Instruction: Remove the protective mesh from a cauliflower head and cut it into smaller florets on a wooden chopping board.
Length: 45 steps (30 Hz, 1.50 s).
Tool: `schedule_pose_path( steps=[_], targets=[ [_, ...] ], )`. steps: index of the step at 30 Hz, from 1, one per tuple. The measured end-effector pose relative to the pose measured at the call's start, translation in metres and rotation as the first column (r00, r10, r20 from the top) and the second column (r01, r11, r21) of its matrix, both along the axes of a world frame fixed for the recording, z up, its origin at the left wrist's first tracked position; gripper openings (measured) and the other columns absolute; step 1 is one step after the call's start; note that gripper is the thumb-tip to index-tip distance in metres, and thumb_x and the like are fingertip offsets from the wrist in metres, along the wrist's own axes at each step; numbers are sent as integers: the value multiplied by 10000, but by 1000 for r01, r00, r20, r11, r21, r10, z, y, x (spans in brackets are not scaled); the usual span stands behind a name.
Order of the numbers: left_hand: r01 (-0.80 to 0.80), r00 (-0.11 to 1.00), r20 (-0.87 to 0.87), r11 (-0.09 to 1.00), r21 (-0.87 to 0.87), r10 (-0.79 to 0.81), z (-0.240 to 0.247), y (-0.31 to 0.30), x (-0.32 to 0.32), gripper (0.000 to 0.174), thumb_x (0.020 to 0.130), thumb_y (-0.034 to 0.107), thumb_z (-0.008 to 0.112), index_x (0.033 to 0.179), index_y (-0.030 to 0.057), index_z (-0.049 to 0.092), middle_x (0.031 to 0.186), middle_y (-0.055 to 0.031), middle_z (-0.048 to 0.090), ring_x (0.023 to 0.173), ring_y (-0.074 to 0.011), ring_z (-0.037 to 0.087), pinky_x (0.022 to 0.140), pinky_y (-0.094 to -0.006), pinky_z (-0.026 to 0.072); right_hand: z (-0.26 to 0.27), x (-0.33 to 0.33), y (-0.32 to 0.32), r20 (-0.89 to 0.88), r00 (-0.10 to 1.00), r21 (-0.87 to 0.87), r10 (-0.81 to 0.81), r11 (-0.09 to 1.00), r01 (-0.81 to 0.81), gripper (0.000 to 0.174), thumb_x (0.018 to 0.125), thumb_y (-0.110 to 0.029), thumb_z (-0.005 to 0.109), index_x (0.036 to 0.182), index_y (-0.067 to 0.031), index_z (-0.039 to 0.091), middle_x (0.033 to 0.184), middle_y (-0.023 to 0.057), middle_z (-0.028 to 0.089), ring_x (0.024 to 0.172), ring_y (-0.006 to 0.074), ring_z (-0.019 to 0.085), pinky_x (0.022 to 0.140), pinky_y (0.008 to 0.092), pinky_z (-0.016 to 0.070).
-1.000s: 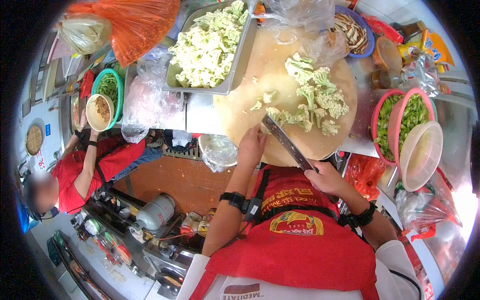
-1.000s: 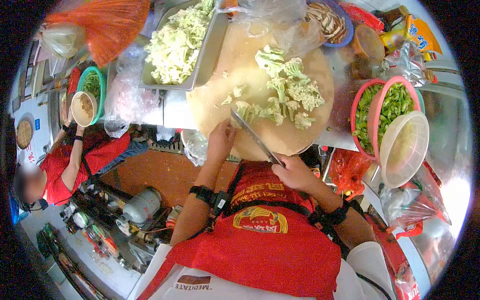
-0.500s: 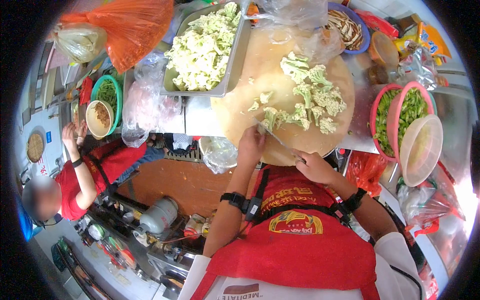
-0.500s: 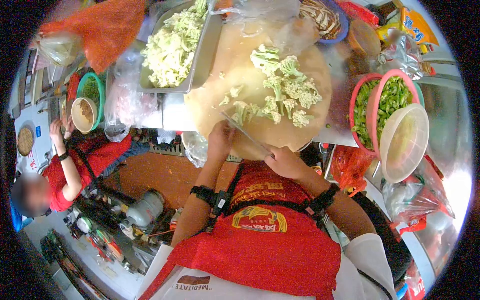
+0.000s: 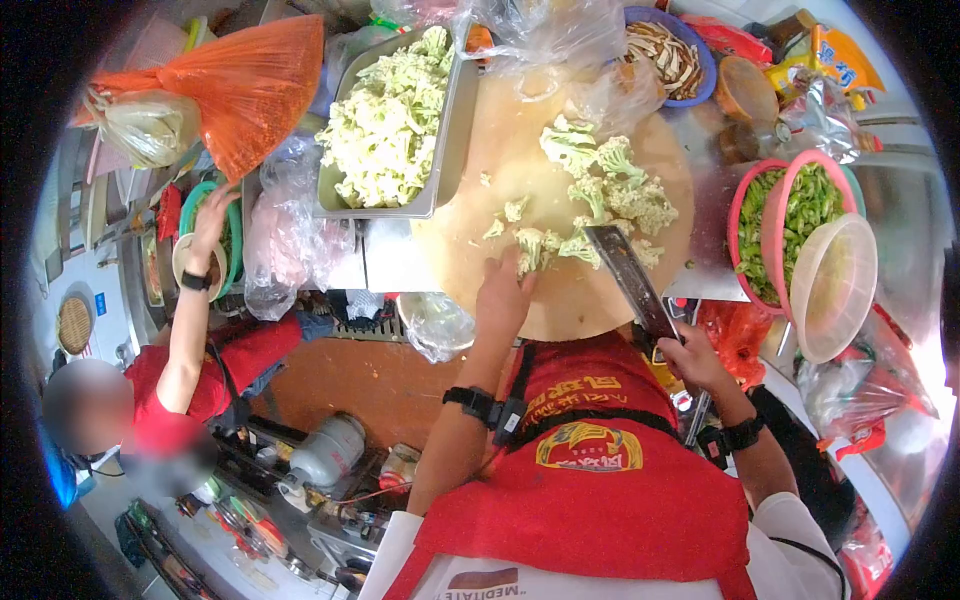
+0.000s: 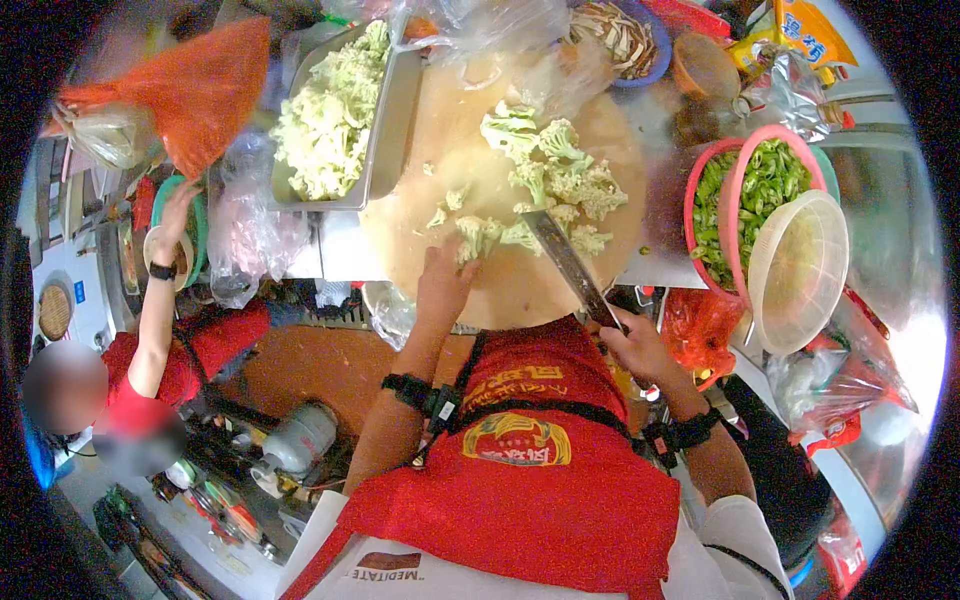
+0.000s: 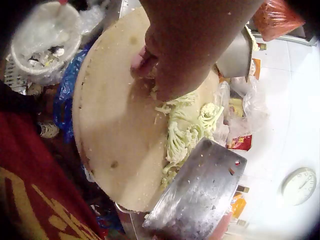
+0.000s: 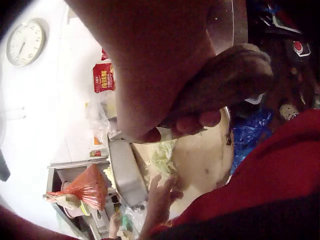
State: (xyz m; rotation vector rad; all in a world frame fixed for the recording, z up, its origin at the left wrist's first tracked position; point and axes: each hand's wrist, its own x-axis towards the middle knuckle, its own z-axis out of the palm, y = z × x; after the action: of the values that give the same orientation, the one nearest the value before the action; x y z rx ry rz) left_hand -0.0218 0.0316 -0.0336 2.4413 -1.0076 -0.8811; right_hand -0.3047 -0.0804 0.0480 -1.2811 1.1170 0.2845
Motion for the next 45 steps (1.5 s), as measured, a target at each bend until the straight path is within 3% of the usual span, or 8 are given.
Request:
schedule_pose_path(
  steps=[12,20,24,27,31,36,40,45],
  targets=[
    [-441,893,-341,722,-533,294,83,-5,64,344,878,7,618,1199,5,494,969,-71,579,756,-121,592,654,-259,523,-37,-29,17,81,995,-56,-56,997,61,323,876,-204,567,1154,-42,602,671,32,560,595,113,510,572,313,444],
    [146,974,218,913,-382,-65,86,-48,182,431,879,229,646,1259,49,553,1162,-201,545,961,-292,516,853,-372,450,-30,-26,8,169,984,-108,-55,991,74,330,852,-200,566,1133,-31,600,647,43,553,593,120,507,574,323,443],
    [275,752,659,901,-335,15,102,-48,150,378,893,190,600,1234,32,558,1241,-263,449,991,-349,499,876,-420,438,-30,-33,7,160,981,-81,-110,989,124,354,857,-205,550,1162,-29,592,663,33,580,604,121,520,585,329,451],
    [160,819,543,834,-528,186,107,-40,113,337,888,185,594,1186,30,569,1245,-249,458,949,-333,507,861,-414,445,-24,-39,7,164,972,-28,-170,984,177,401,859,-214,531,1216,-38,579,744,34,614,656,121,533,629,314,458],
    [262,965,96,926,-273,-244,72,-46,33,323,865,135,603,1171,39,566,1184,-212,503,1025,-372,554,870,-423,465,-24,-39,7,150,974,-46,-170,983,179,401,852,-212,541,1215,-44,579,781,37,593,705,103,517,641,284,440],
    [368,926,136,922,-120,-352,-3,-46,33,393,856,115,609,1233,47,522,1120,-216,573,1034,-405,563,894,-424,471,-32,-38,10,101,981,-19,-163,986,166,350,841,-199,565,1142,-25,609,700,58,579,653,107,515,616,306,445],
    [-31,979,-200,955,-294,-30,4,-38,43,409,859,85,614,1248,27,504,1092,-175,596,1027,-331,592,867,-379,491,-27,-31,10,124,983,-76,-133,987,143,326,835,-189,577,1110,-19,618,640,63,551,585,110,494,558,308,436],
    [-456,722,-651,870,-190,236,18,-4,48,360,887,7,537,1245,3,499,1122,-121,597,990,-234,627,807,-297,511,-36,-26,11,166,986,-162,-30,985,57,360,832,-176,573,1157,-22,601,649,82,564,568,116,499,539,305,433]
  ],
)
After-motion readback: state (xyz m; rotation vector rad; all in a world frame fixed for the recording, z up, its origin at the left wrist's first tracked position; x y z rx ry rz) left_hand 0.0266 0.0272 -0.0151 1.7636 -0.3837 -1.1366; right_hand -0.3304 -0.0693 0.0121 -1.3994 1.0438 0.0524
